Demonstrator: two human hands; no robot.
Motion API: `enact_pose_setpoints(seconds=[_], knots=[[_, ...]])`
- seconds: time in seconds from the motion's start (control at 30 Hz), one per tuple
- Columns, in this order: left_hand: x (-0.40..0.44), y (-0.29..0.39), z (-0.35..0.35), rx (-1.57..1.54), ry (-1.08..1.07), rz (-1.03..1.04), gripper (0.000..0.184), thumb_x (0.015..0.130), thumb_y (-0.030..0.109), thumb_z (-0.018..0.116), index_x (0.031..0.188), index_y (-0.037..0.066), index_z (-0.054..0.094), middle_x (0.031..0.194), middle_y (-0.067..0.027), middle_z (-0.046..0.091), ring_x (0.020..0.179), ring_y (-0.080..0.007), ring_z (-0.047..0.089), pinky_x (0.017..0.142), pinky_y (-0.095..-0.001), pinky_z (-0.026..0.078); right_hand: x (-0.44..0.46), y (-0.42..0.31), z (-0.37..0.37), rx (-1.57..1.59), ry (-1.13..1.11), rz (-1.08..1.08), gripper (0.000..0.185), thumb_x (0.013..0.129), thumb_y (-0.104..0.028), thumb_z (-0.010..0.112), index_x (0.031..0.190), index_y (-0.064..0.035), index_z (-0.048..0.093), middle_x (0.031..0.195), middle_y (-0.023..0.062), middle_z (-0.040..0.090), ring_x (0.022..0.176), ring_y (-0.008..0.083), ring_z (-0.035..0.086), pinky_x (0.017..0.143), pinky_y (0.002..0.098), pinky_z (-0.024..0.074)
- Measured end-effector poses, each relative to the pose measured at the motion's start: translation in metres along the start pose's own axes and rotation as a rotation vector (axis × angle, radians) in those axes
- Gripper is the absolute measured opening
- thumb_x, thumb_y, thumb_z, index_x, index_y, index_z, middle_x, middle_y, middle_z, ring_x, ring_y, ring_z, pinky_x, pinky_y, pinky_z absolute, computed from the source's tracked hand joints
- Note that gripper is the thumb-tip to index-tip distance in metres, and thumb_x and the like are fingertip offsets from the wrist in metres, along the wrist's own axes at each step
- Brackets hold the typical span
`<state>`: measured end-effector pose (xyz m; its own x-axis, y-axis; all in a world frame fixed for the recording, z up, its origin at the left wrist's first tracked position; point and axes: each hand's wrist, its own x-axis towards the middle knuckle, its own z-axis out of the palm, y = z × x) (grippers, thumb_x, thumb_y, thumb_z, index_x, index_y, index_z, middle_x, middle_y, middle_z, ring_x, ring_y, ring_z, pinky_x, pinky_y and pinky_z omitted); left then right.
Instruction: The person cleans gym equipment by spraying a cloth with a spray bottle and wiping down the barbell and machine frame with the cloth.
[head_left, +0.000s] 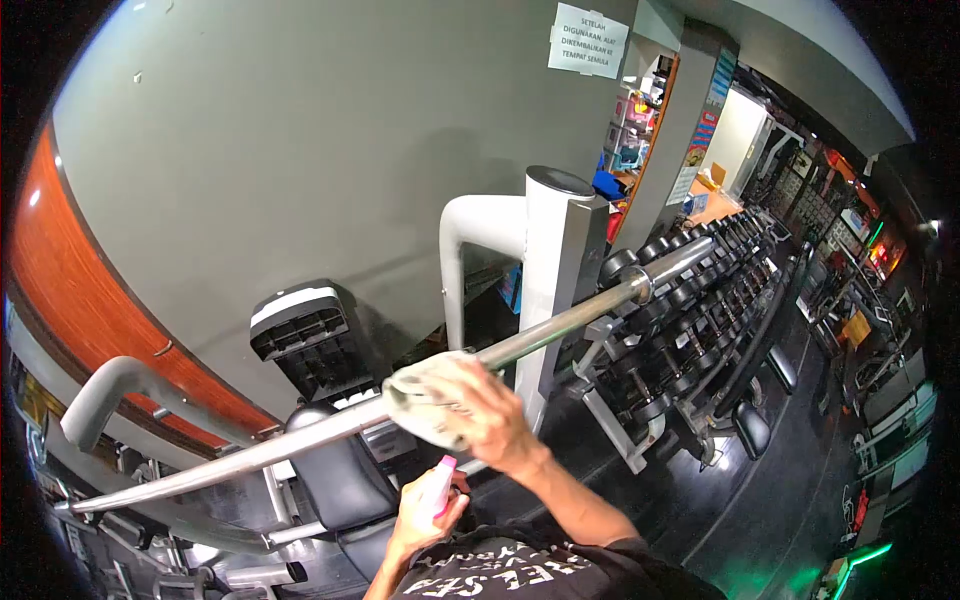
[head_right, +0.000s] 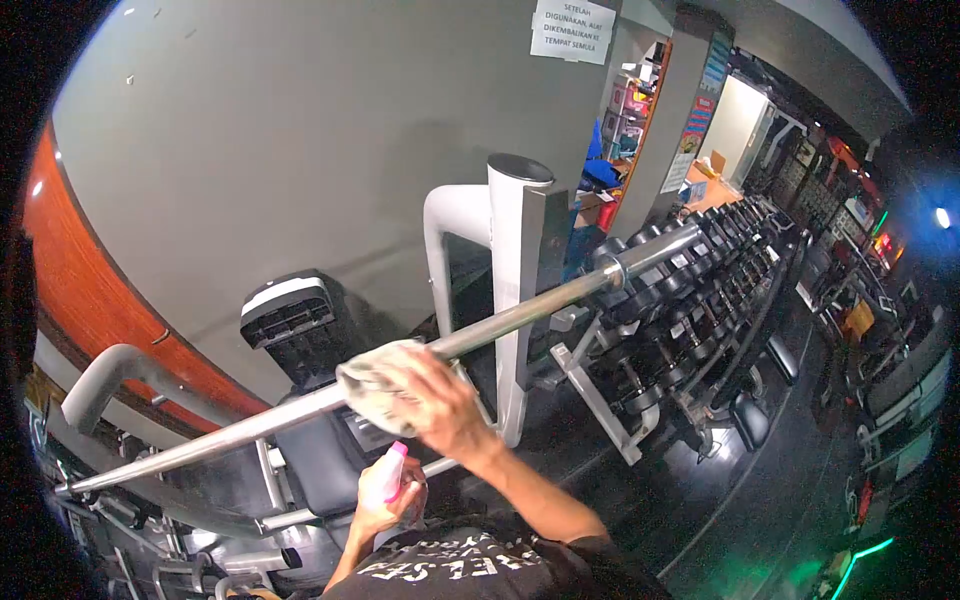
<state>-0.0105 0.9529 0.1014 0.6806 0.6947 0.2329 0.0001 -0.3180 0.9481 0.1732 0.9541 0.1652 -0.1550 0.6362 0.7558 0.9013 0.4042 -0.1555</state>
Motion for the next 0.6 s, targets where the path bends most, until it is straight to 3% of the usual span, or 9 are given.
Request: enact_pose_setpoints(seconds=[0.07,0.2,0.23,0.27,0.37,0.43,0.47,0.53,0.6], knots=[[0.002,0.001,0.000,0.032,0.007,0.105,0.029,0.072,0.000,0.069,0.099,-0.001,0.060,0.076,-0.0059,0.061,0.059,-0.0120,0.055,0.059,-0.0266,0.046,-0.013,0.026,-0.021,-0.044,0.089,0.078,0.026,0.073,-0.009,0.064,0.098,-0.0054,0.068,0.117,0.0126,0.059,0.117,0.0317,0.051,0.103,0.0481,0.0388],[-0.002,-0.004,-0.004,0.051,0.016,0.160,0.024,0.071,0.002,0.069,0.094,0.000,0.060,0.075,-0.0065,0.060,0.060,-0.0158,0.057,0.059,-0.0273,0.046,-0.027,0.067,-0.056,-0.356,0.238,0.538,0.036,0.069,0.005,0.061,0.104,-0.0040,0.064,0.116,0.0177,0.057,0.118,0.0390,0.048,0.103,0.0468,0.0365],[-0.002,0.001,-0.004,0.017,0.016,0.090,0.022,0.071,0.004,0.069,0.091,0.000,0.059,0.074,-0.0067,0.060,0.060,-0.0169,0.057,0.058,-0.0279,0.047,-0.020,0.061,-0.054,-0.430,0.221,0.514,0.038,0.069,0.009,0.057,0.105,-0.0019,0.061,0.115,0.0192,0.057,0.118,0.0403,0.047,0.103,0.0457,0.0368],[-0.005,-0.006,-0.003,-0.036,0.014,0.027,0.022,0.071,0.004,0.069,0.091,0.000,0.059,0.075,-0.0069,0.061,0.058,-0.0177,0.057,0.058,-0.0284,0.047,-0.016,0.055,-0.042,-0.383,0.283,0.498,0.041,0.067,0.008,0.062,0.106,-0.0040,0.062,0.115,0.0191,0.056,0.118,0.0372,0.048,0.103,0.0455,0.0377],[0.004,-0.003,-0.002,0.031,0.017,0.208,0.021,0.072,0.004,0.068,0.091,0.000,0.059,0.076,-0.0081,0.062,0.060,-0.0182,0.058,0.059,-0.0287,0.048,-0.010,0.010,-0.009,-0.008,0.206,0.416,0.040,0.066,0.006,0.060,0.105,-0.0028,0.062,0.117,0.0156,0.058,0.118,0.0357,0.049,0.106,0.0449,0.0346],[0.007,0.010,-0.002,-0.006,-0.063,0.113,0.021,0.071,0.002,0.069,0.090,-0.001,0.060,0.078,-0.0099,0.063,0.065,-0.0187,0.061,0.062,-0.0292,0.049,-0.010,-0.014,-0.002,0.049,-0.038,0.133,0.032,0.070,-0.002,0.064,0.102,-0.0066,0.066,0.118,0.0099,0.058,0.120,0.0295,0.049,0.101,0.0392,0.0440],[0.010,0.011,-0.001,-0.005,-0.070,0.111,0.021,0.071,0.002,0.069,0.090,-0.001,0.060,0.078,-0.0099,0.063,0.065,-0.0187,0.061,0.062,-0.0292,0.049,-0.006,-0.014,-0.003,0.071,-0.034,0.053,0.029,0.073,-0.005,0.063,0.101,-0.0083,0.068,0.118,0.0084,0.059,0.121,0.0285,0.049,0.096,0.0369,0.0485],[0.014,0.014,-0.001,0.022,-0.100,0.257,0.023,0.070,0.001,0.070,0.091,-0.001,0.060,0.077,-0.0110,0.063,0.070,-0.0196,0.063,0.064,-0.0299,0.050,-0.017,0.012,-0.015,-0.029,0.007,0.040,0.026,0.074,-0.004,0.061,0.099,-0.0076,0.068,0.118,0.0097,0.059,0.120,0.0285,0.050,0.097,0.0382,0.0474],[0.013,0.016,-0.005,0.027,-0.114,0.267,0.022,0.069,-0.001,0.070,0.089,-0.001,0.060,0.077,-0.0111,0.064,0.071,-0.0212,0.064,0.065,-0.0311,0.050,-0.029,0.040,-0.034,-0.189,0.124,0.269,0.031,0.071,-0.002,0.065,0.102,-0.0054,0.067,0.118,0.0137,0.058,0.117,0.0309,0.052,0.098,0.0388,0.0465]])
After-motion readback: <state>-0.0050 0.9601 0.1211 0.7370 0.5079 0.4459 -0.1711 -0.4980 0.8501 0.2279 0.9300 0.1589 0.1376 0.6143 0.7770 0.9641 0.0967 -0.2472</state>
